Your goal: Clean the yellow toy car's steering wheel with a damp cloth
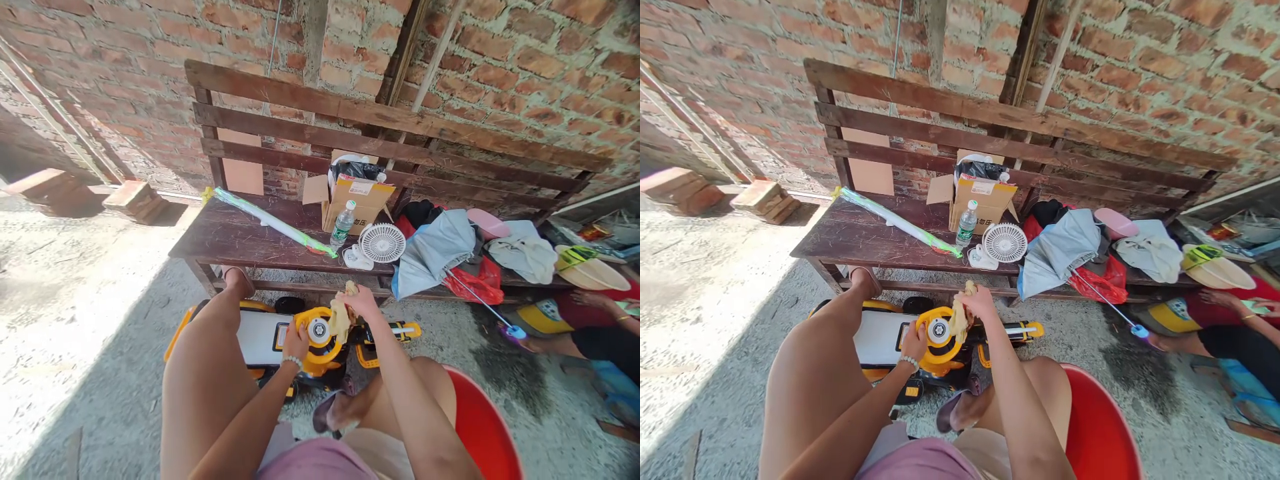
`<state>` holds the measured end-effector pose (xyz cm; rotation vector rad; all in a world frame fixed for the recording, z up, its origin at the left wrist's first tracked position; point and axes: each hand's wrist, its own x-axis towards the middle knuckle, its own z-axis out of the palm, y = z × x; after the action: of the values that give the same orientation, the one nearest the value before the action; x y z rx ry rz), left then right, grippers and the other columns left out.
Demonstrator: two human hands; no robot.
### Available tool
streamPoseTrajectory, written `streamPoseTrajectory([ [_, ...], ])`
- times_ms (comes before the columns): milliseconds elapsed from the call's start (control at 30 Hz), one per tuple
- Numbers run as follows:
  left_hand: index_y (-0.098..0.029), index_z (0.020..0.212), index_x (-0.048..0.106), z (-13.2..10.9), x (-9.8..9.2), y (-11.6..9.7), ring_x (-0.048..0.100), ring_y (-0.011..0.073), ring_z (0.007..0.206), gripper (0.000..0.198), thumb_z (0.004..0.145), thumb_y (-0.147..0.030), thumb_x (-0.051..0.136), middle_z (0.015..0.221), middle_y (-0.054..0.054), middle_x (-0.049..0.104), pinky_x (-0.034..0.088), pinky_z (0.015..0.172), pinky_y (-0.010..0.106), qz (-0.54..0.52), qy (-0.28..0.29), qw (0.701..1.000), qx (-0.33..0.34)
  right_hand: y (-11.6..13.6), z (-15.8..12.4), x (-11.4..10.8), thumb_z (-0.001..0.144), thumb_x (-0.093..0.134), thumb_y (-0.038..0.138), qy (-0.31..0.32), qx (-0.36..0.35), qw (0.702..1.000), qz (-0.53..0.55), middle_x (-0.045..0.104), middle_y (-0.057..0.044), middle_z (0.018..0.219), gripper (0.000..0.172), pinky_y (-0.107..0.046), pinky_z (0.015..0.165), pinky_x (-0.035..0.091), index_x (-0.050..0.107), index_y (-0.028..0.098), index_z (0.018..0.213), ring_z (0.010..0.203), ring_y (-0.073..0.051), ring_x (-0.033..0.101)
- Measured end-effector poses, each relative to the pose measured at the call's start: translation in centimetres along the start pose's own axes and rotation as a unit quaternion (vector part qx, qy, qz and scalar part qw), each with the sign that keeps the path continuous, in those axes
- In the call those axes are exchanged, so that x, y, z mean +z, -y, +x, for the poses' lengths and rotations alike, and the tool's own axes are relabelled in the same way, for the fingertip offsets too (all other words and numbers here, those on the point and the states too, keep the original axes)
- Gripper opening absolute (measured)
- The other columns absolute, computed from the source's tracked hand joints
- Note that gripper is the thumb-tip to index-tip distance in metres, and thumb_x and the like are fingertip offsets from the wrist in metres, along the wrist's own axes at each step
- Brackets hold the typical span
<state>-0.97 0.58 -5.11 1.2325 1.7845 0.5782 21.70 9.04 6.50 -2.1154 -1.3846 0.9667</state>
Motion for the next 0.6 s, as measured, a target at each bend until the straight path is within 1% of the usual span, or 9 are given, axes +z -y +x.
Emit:
streamPoseTrajectory([
  [67, -0.017, 0.139, 0.064, 0.0, 0.1, 0.0, 0.079, 0.0346, 0.12, 0.037, 0.111, -0.032, 0.046, 0.125, 0.021, 0.081, 0.063, 0.098, 0.042, 0.009, -0.017, 1.0, -0.017, -1.4, -0.1, 0.2, 0.072, 0.087, 0.023, 0.071, -0.006, 0.996, -0.05, 0.078, -0.008, 0.091, 0.019, -0.035, 0.078, 0.054, 0.07, 0.024, 0.081, 0.091, -0.031, 0.075],
  [100, -0.017, 0.139, 0.064, -0.1, 0.2, -0.1, 0.08, 0.0339, 0.119, 0.036, 0.112, -0.031, 0.045, 0.126, 0.021, 0.081, 0.062, 0.097, 0.042, 0.009, -0.017, 1.0, -0.018, -2.1, -0.2, 0.2, 0.071, 0.085, 0.018, 0.088, -0.017, 0.994, -0.069, 0.077, -0.006, 0.088, 0.018, -0.035, 0.081, 0.054, 0.069, 0.024, 0.076, 0.092, -0.031, 0.075],
  [167, -0.017, 0.139, 0.064, -0.1, 0.3, -0.2, 0.08, 0.033, 0.116, 0.036, 0.112, -0.029, 0.044, 0.124, 0.02, 0.081, 0.062, 0.097, 0.041, 0.004, -0.019, 1.0, -0.018, -3.3, -0.4, 0.3, 0.071, 0.084, 0.013, 0.093, -0.025, 0.993, -0.074, 0.077, -0.005, 0.088, 0.02, -0.036, 0.089, 0.054, 0.069, 0.026, 0.077, 0.101, -0.032, 0.075],
  [300, -0.016, 0.141, 0.062, -0.3, 0.1, -0.6, 0.079, 0.0325, 0.113, 0.036, 0.112, -0.028, 0.044, 0.122, 0.021, 0.082, 0.06, 0.095, 0.041, -0.007, -0.018, 1.0, -0.024, -3.8, -1.0, 0.9, 0.078, 0.089, 0.026, 0.071, 0.017, 0.994, -0.084, 0.082, -0.007, 0.095, 0.02, -0.044, 0.105, 0.05, 0.075, 0.03, 0.091, 0.12, -0.036, 0.074],
  [367, -0.013, 0.139, 0.062, -0.4, -0.1, -0.8, 0.079, 0.0327, 0.111, 0.035, 0.112, -0.026, 0.045, 0.122, 0.022, 0.081, 0.059, 0.093, 0.038, -0.006, -0.017, 1.0, -0.026, -3.3, -1.6, 1.7, 0.08, 0.09, 0.032, 0.071, 0.007, 0.986, -0.151, 0.083, -0.01, 0.1, 0.02, -0.048, 0.108, 0.048, 0.075, 0.03, 0.092, 0.122, -0.038, 0.074],
  [433, -0.011, 0.136, 0.063, -0.6, -0.3, -1.1, 0.079, 0.0334, 0.111, 0.033, 0.111, -0.025, 0.046, 0.12, 0.023, 0.081, 0.059, 0.09, 0.037, -0.003, -0.018, 1.0, -0.025, -2.5, -2.1, 2.6, 0.079, 0.09, 0.031, 0.09, -0.03, 0.968, -0.233, 0.084, -0.011, 0.103, 0.022, -0.05, 0.11, 0.047, 0.075, 0.028, 0.094, 0.121, -0.039, 0.075],
  [500, -0.013, 0.133, 0.065, -0.6, -0.4, -1.2, 0.079, 0.0342, 0.11, 0.03, 0.11, -0.026, 0.05, 0.119, 0.022, 0.081, 0.059, 0.09, 0.038, -0.004, -0.02, 0.999, -0.029, -1.5, -2.4, 2.9, 0.08, 0.088, 0.023, 0.119, -0.055, 0.952, -0.278, 0.084, -0.011, 0.112, 0.028, -0.048, 0.108, 0.048, 0.077, 0.027, 0.105, 0.119, -0.037, 0.075],
  [567, -0.017, 0.13, 0.066, -0.5, -0.3, -1.0, 0.079, 0.0344, 0.108, 0.027, 0.109, -0.03, 0.053, 0.113, 0.018, 0.082, 0.061, 0.091, 0.04, -0.022, -0.019, 0.999, -0.039, -0.6, -2.1, 2.3, 0.082, 0.082, 0.015, 0.127, -0.049, 0.953, -0.269, 0.081, -0.012, 0.128, 0.047, -0.041, 0.101, 0.052, 0.075, 0.027, 0.127, 0.119, -0.034, 0.075],
  [600, -0.019, 0.128, 0.066, -0.4, -0.2, -0.9, 0.079, 0.0346, 0.106, 0.026, 0.108, -0.033, 0.056, 0.109, 0.017, 0.081, 0.061, 0.092, 0.042, -0.038, -0.018, 0.998, -0.046, -0.1, -1.8, 1.7, 0.084, 0.08, 0.013, 0.109, -0.042, 0.959, -0.258, 0.077, -0.014, 0.137, 0.058, -0.038, 0.098, 0.054, 0.071, 0.027, 0.139, 0.122, -0.033, 0.073],
])
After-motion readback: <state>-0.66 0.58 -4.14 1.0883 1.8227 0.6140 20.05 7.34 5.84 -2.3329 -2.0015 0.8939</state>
